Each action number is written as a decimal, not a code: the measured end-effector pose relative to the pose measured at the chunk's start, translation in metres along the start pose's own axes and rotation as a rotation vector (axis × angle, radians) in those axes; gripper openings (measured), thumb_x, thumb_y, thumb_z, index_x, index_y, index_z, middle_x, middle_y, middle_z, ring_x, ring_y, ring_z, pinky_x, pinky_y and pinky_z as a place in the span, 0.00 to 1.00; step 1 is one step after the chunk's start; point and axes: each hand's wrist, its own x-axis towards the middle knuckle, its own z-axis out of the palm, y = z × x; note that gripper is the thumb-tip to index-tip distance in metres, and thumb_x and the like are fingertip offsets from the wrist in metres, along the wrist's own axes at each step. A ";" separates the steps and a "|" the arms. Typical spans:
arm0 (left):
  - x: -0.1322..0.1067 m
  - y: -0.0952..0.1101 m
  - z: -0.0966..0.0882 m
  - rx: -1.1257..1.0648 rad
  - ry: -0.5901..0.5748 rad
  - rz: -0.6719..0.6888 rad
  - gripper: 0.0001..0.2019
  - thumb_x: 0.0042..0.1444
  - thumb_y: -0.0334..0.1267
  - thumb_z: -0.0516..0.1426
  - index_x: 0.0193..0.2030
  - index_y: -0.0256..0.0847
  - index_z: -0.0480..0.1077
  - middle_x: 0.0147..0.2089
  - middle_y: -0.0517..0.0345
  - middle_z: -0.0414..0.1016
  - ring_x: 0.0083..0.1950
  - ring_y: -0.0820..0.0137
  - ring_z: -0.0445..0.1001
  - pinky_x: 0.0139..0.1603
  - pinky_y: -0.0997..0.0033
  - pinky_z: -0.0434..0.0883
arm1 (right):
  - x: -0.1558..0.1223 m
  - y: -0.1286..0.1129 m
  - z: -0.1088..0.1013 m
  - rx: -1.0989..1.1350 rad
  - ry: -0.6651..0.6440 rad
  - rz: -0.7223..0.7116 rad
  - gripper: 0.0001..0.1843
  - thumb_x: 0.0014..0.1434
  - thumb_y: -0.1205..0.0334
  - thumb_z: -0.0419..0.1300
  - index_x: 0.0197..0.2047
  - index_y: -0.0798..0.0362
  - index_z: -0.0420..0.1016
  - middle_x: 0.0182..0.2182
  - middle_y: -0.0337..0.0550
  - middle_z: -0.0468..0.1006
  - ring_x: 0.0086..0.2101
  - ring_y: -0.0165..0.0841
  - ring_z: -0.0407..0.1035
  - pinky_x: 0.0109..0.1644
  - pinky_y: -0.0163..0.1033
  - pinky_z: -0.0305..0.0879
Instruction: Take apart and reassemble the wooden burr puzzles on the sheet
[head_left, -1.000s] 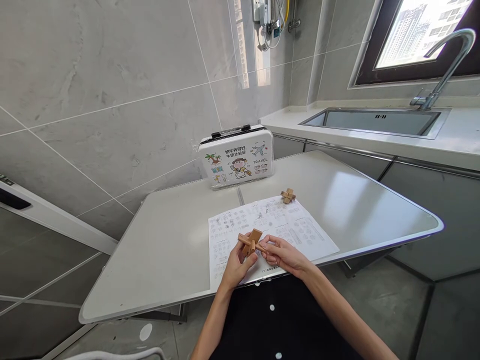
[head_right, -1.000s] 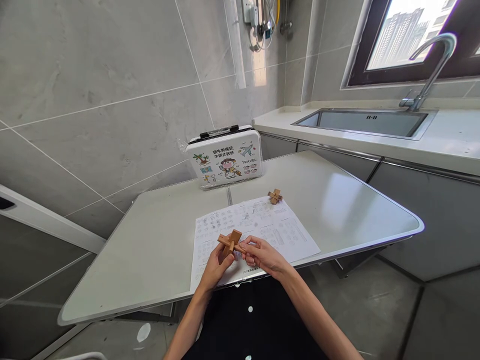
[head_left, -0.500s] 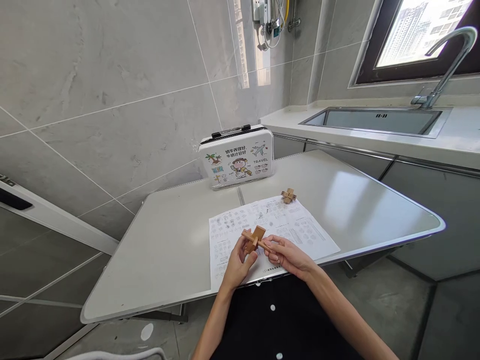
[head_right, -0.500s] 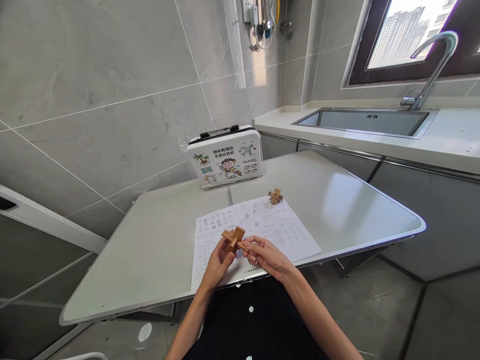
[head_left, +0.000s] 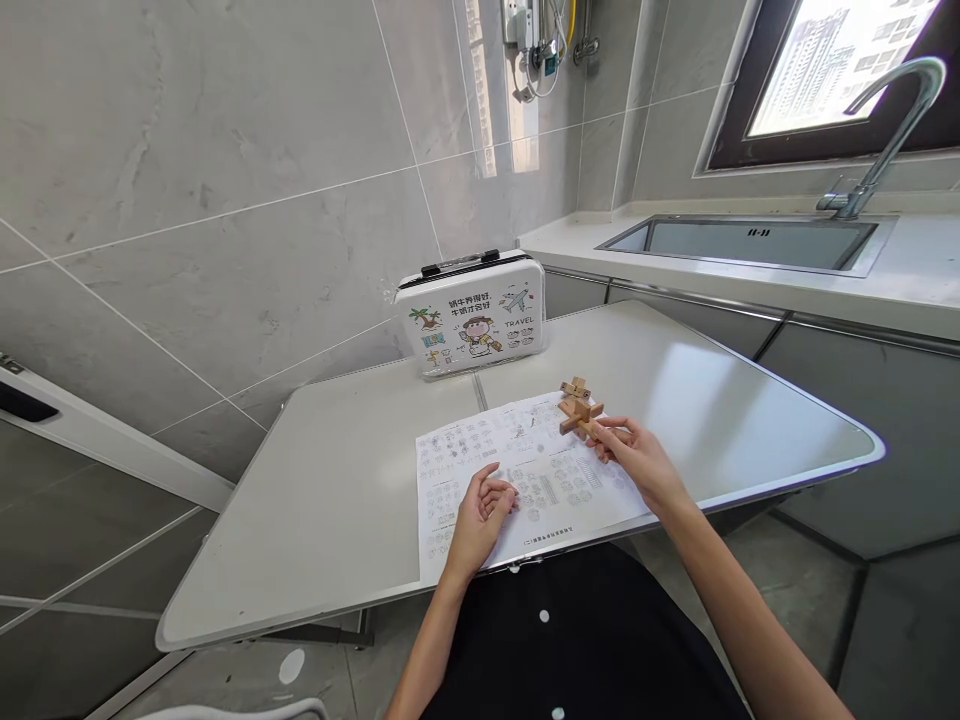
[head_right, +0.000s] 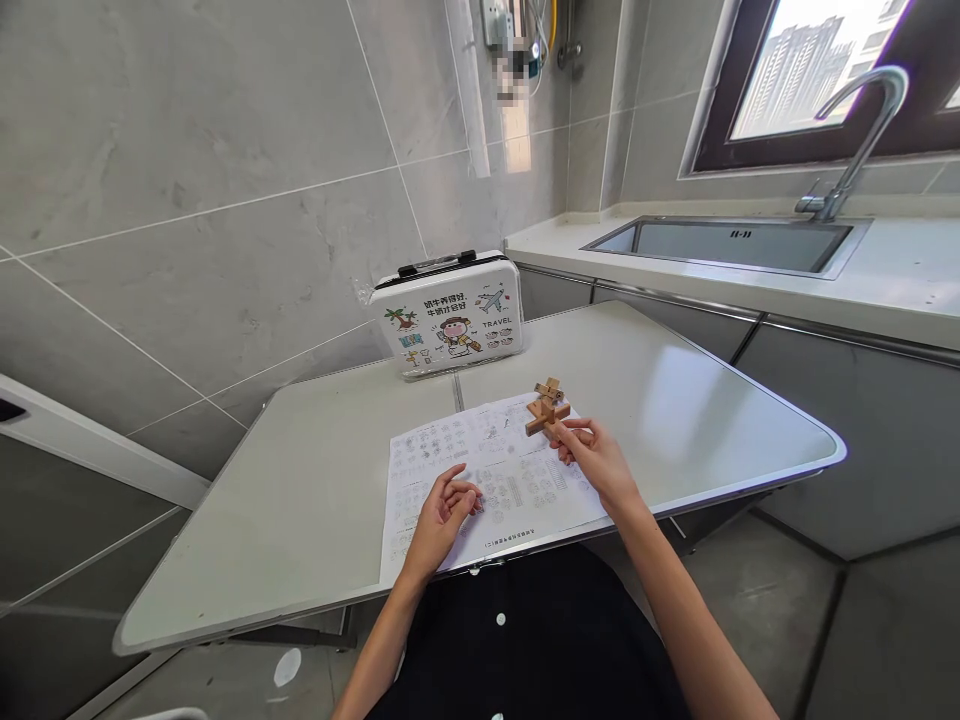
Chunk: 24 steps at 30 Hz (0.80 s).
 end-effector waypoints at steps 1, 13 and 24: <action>0.000 0.000 0.000 0.007 -0.005 -0.003 0.28 0.67 0.51 0.62 0.68 0.43 0.63 0.49 0.51 0.78 0.48 0.65 0.80 0.59 0.55 0.74 | 0.004 0.001 -0.004 -0.079 0.023 -0.034 0.33 0.52 0.33 0.72 0.46 0.52 0.72 0.29 0.43 0.81 0.28 0.34 0.71 0.35 0.41 0.67; -0.002 0.002 -0.001 0.035 -0.010 -0.010 0.23 0.68 0.50 0.60 0.64 0.42 0.67 0.47 0.53 0.78 0.47 0.66 0.79 0.59 0.57 0.74 | 0.028 0.007 -0.018 -0.686 0.231 -0.148 0.14 0.62 0.49 0.61 0.44 0.48 0.68 0.27 0.39 0.83 0.29 0.39 0.79 0.40 0.42 0.68; -0.001 0.002 0.001 0.062 -0.008 0.007 0.22 0.66 0.52 0.61 0.60 0.40 0.71 0.45 0.51 0.79 0.46 0.64 0.79 0.57 0.57 0.75 | 0.038 0.012 -0.015 -0.896 0.235 -0.216 0.09 0.64 0.53 0.59 0.44 0.48 0.70 0.27 0.41 0.82 0.32 0.43 0.77 0.36 0.41 0.63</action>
